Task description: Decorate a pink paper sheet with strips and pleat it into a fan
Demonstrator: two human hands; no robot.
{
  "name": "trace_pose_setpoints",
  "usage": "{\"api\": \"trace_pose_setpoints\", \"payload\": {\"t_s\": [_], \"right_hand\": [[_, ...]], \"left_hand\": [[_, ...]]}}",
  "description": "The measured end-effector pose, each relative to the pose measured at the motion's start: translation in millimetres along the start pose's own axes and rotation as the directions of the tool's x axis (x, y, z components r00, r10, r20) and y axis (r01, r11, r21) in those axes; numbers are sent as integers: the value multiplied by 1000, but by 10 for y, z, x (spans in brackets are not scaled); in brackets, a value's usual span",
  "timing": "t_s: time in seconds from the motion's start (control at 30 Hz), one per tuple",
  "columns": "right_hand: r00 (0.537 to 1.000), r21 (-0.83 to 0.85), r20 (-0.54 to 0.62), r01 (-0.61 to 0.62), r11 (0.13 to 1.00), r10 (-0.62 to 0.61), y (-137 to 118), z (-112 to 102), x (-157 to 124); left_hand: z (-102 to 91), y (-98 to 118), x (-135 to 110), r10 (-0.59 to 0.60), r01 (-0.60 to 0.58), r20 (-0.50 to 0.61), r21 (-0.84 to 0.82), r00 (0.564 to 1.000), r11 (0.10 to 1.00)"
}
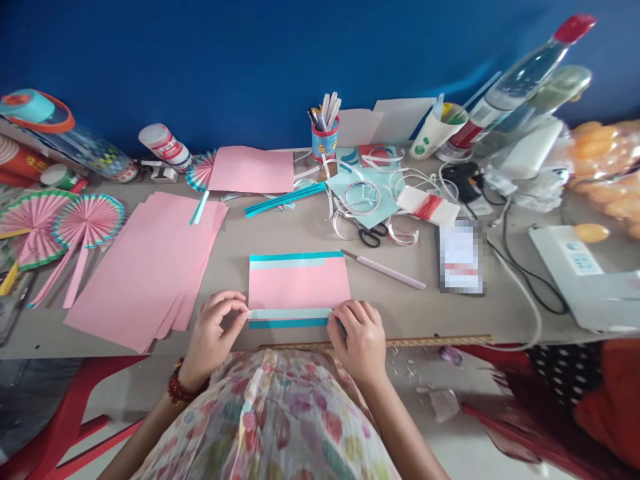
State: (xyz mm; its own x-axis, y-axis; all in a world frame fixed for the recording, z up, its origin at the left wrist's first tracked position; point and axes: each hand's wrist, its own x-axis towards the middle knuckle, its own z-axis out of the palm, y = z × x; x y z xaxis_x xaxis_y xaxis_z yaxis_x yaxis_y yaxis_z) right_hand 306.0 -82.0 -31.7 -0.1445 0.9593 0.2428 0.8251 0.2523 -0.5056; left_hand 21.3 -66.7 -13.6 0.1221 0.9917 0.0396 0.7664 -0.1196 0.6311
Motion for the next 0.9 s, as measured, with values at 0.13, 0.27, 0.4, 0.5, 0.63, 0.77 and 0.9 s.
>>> {"api": "trace_pose_setpoints", "payload": {"t_s": [0.13,0.27,0.4,0.5,0.63,0.77,0.9], "right_hand": [[1000,-21,5,0,1000,0,14,29,-17],[1000,-55,12,0,999,0,7,40,-21],[1000,-80,5,-8,997,9,2,45,-22],[1000,-90,14,-9,996,10,4,49,-24],[1000,-98,23,-6,995,8,2,50,-22],[1000,-108,19,-1,994,3,-3,45,-18],[1000,-117,23,-1,993,3,-4,45,-20]], "left_hand": [[-3,-15,-36,-1,1,8,-20,1000,1000],[7,-30,-63,2,-2,-2,-14,1000,1000],[26,-33,-63,13,-13,-19,13,1000,1000],[32,-35,-58,20,-20,-16,25,1000,999],[35,-41,-60,23,-23,-12,29,1000,999],[38,-45,-64,29,-28,-14,35,999,999],[34,-42,-68,27,-27,-2,36,1000,999]]}}
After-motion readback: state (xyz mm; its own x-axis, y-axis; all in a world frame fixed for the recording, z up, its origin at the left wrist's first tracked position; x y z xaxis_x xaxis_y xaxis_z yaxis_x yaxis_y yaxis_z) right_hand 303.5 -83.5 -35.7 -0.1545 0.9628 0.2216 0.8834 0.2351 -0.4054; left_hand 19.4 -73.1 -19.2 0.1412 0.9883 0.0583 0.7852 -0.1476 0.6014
